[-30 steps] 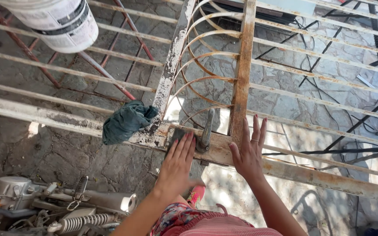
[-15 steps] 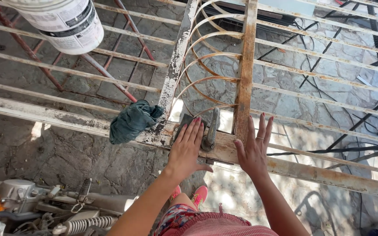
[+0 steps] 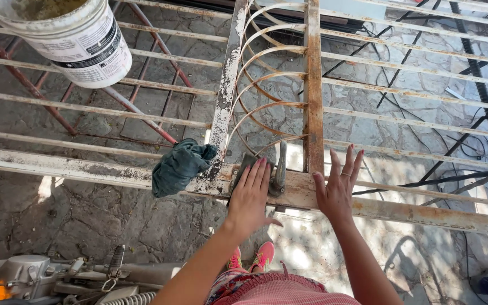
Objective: The person sands a section of a white metal gate frame using a sanding block held in the right hand. The person holds a dark cloth in the left hand throughout the clip. The camera remains in a fixed overhead position focused on the work area.
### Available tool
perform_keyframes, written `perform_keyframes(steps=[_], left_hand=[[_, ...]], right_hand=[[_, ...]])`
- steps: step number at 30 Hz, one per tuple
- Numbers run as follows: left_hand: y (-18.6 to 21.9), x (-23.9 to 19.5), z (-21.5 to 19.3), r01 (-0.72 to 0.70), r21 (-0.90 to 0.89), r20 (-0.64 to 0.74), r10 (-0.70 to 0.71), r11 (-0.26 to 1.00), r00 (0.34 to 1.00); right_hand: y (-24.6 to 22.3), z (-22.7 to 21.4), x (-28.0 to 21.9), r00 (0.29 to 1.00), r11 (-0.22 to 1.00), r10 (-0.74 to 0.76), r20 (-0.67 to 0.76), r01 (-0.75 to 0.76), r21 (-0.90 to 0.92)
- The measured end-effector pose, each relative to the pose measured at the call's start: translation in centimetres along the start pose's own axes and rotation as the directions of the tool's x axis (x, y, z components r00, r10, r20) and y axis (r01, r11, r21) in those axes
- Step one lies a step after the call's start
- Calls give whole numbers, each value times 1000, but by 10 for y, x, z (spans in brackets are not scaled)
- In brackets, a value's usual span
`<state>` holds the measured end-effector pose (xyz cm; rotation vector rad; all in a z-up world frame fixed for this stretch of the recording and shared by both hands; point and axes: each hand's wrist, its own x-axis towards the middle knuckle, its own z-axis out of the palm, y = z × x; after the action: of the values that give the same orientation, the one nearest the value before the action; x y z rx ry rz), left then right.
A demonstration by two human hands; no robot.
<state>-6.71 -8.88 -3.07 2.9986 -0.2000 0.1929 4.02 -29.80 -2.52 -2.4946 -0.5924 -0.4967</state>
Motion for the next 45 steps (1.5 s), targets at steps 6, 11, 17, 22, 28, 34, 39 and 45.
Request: perform_keyframes(steps=[6,11,17,22,28,34,39,45], left_hand=[[-44,10,8,-288,-28,-1,288,957,958],[-70,-8,-9,-437,-51,-71,433,898,899],[-74,8,-8,-498,-49,-67,495,866,866],[-82,9,-12,-519,-58,-11,520,853,854],[-66,21,-21,-514,-48,66,516,857,854],[-49,-5,-3,-402,-73,75,407,913,911],[4,-5,3,24,-4,129,-24,1000,991],[44,-30,19,218,-61,-339,-225,974,914]], right_hand=[[0,0,1,1000,1000,-6,-10,6,-28],[-6,-2,2,999,999,36,-10,-36,-38],[-6,0,0,999,998,41,-18,-42,-46],[-5,1,3,999,997,34,-32,-36,-62],[-5,0,1,999,997,36,-15,-37,-64],[-7,0,0,999,997,48,-20,-49,-63],[-7,-1,3,999,997,30,-31,-32,-65],[-18,-11,2,999,999,-35,-27,34,-28]])
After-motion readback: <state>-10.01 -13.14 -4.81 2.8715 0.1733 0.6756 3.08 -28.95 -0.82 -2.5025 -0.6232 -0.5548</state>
